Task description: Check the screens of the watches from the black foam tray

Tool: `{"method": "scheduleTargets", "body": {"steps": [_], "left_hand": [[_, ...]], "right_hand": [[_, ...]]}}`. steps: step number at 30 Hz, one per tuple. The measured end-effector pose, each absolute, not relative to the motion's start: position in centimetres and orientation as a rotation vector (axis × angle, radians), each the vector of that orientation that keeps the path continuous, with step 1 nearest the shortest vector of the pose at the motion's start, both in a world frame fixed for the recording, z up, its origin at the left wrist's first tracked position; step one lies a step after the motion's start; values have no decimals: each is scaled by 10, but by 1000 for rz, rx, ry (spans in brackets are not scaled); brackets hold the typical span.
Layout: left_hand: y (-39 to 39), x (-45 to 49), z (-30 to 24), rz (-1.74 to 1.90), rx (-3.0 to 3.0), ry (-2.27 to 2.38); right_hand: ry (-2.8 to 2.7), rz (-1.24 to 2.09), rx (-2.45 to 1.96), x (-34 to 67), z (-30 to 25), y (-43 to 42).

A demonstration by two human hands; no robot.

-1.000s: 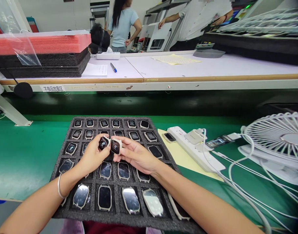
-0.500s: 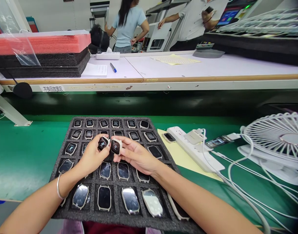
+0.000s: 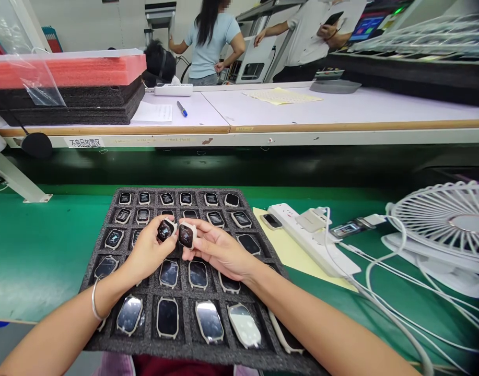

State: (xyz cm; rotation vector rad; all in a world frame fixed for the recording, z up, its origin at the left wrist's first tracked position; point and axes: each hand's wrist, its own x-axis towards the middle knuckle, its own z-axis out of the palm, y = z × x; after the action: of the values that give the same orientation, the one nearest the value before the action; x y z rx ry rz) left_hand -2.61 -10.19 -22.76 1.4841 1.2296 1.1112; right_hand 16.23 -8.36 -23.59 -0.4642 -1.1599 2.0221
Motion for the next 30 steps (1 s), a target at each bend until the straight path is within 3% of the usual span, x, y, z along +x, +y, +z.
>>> {"method": "scheduleTargets", "body": {"steps": [23,30], "left_hand": [[-101,-27,-226,1104,1496,1223],[-100,-27,-219,1088,1070,1125]], "right_hand": [[-1197,2019,-497,163,-234,-86],[-986,2049,-586,166,-232,-79]]}}
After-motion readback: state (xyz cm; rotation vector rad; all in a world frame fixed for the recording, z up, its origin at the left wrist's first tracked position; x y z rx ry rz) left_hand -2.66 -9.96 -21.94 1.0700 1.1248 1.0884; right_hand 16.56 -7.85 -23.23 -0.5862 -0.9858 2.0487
